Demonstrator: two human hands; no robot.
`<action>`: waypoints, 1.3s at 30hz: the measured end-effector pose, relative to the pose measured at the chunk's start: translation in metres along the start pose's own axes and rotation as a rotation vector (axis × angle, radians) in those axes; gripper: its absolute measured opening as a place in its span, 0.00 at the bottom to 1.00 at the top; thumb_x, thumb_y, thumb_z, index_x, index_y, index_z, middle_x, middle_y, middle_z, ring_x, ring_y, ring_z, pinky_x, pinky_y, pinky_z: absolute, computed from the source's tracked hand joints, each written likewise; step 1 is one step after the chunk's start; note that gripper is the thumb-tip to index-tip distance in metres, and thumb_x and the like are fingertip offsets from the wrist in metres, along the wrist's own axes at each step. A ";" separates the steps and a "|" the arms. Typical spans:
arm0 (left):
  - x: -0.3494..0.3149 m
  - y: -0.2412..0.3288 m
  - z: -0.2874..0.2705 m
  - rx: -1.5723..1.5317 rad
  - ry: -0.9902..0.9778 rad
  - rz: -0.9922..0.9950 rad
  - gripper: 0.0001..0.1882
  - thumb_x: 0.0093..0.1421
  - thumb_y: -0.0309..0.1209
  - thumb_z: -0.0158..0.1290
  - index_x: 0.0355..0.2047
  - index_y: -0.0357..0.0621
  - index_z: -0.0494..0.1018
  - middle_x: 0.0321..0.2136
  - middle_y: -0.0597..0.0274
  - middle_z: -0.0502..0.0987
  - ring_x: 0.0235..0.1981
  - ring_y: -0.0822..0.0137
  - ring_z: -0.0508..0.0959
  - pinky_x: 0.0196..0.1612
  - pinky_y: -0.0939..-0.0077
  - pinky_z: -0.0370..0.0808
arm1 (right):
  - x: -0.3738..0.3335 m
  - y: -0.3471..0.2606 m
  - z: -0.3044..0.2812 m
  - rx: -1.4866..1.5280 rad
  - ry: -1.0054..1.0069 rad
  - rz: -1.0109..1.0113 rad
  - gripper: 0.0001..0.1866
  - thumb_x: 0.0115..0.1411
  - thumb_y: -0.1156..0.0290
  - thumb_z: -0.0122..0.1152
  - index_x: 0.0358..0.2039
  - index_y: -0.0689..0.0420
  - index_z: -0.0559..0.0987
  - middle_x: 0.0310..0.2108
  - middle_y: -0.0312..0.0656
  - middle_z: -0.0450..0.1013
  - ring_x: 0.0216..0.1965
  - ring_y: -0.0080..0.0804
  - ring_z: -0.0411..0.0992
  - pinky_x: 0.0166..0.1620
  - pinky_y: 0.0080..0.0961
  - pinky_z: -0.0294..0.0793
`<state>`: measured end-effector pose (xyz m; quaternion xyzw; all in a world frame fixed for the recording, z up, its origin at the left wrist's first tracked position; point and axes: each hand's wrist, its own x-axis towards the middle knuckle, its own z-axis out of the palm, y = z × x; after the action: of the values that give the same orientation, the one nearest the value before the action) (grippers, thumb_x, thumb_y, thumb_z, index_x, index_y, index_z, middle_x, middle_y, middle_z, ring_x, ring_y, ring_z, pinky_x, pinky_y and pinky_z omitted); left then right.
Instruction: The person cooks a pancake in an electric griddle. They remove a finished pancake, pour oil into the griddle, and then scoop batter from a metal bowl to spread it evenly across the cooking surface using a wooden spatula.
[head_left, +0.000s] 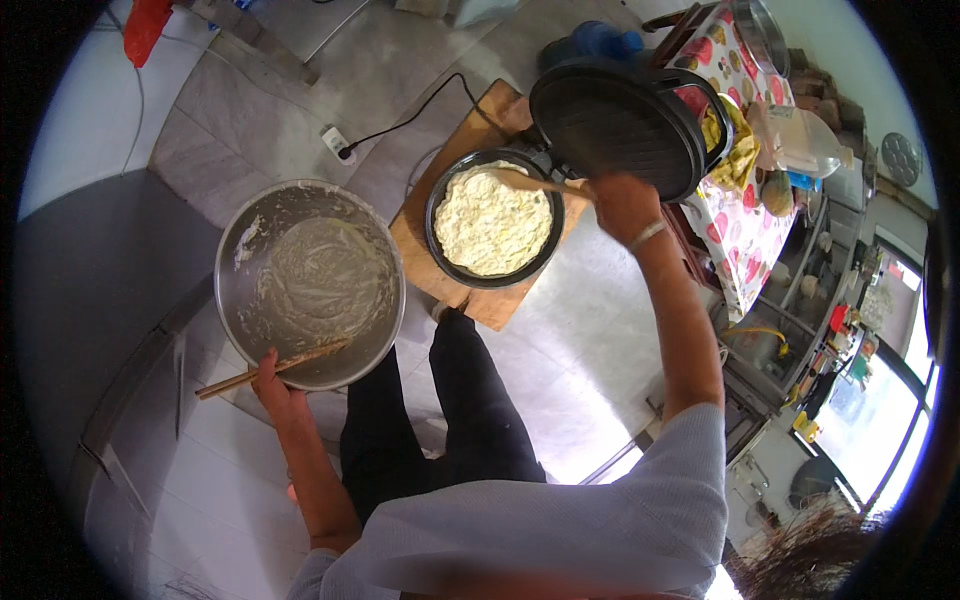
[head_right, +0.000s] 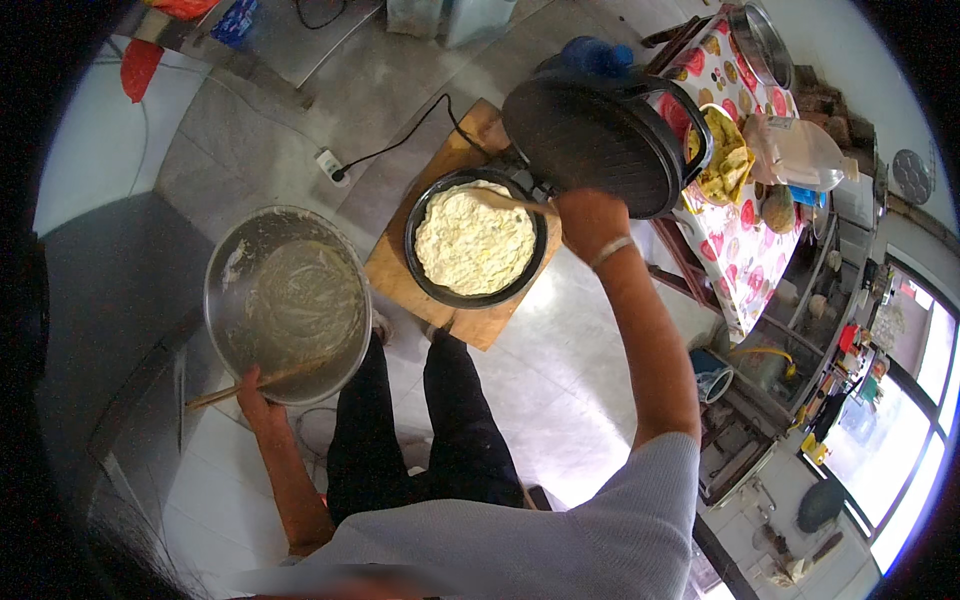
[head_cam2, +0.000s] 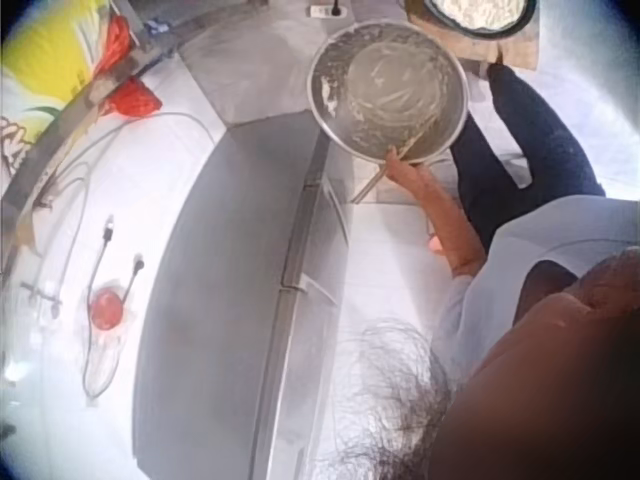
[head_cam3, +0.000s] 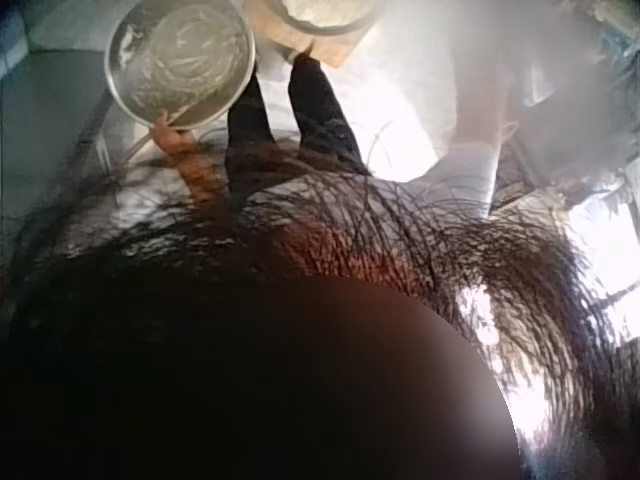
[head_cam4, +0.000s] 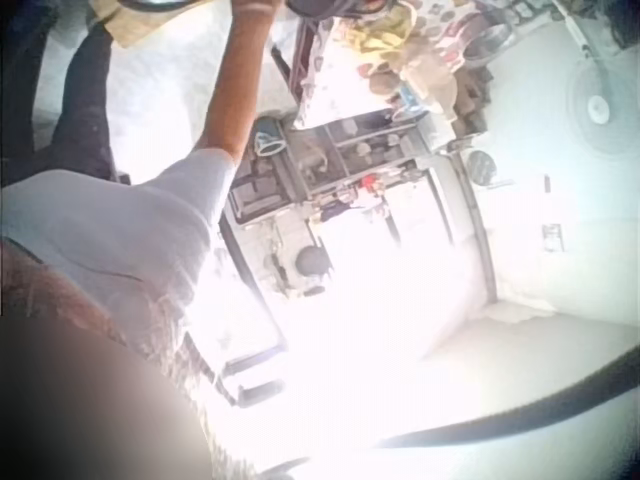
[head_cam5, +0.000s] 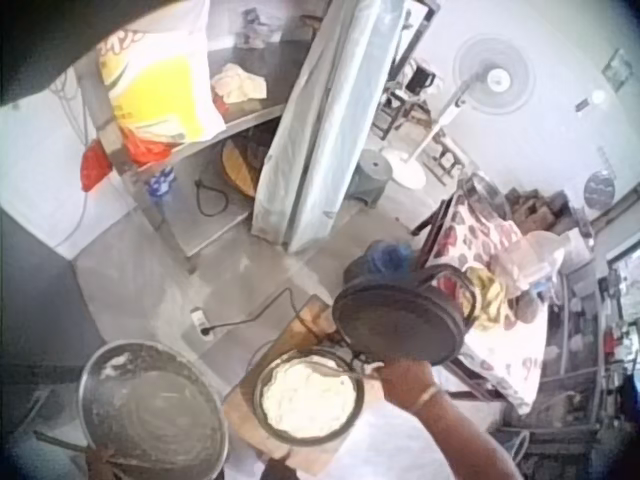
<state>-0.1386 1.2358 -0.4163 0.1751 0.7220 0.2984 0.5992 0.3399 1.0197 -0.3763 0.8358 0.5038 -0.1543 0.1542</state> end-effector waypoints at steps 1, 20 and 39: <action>-0.005 0.000 0.004 0.004 0.011 0.000 0.28 0.53 0.27 0.55 0.54 0.32 0.62 0.49 0.48 0.68 0.49 0.49 0.71 0.50 0.54 0.71 | -0.017 0.001 0.002 0.014 0.001 0.011 0.07 0.54 0.71 0.55 0.29 0.50 0.81 0.26 0.42 0.76 0.27 0.37 0.77 0.28 0.32 0.76; -0.033 -0.036 0.028 0.028 0.038 0.056 0.20 0.52 0.26 0.56 0.45 0.32 0.68 0.42 0.50 0.72 0.42 0.54 0.74 0.47 0.55 0.75 | -0.122 -0.045 0.246 1.712 0.185 0.631 0.12 0.59 0.74 0.58 0.44 0.63 0.78 0.25 0.34 0.73 0.21 0.16 0.67 0.25 0.15 0.69; -0.047 -0.055 0.033 0.041 -0.006 0.052 0.21 0.50 0.26 0.56 0.45 0.35 0.69 0.42 0.53 0.73 0.44 0.56 0.74 0.48 0.58 0.74 | -0.141 -0.061 0.253 1.773 0.212 0.702 0.14 0.57 0.79 0.58 0.44 0.65 0.77 0.26 0.36 0.74 0.24 0.14 0.67 0.26 0.14 0.68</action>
<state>-0.0909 1.1725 -0.4189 0.2071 0.7214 0.2984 0.5896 0.1969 0.8305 -0.5534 0.7613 -0.0643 -0.3480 -0.5433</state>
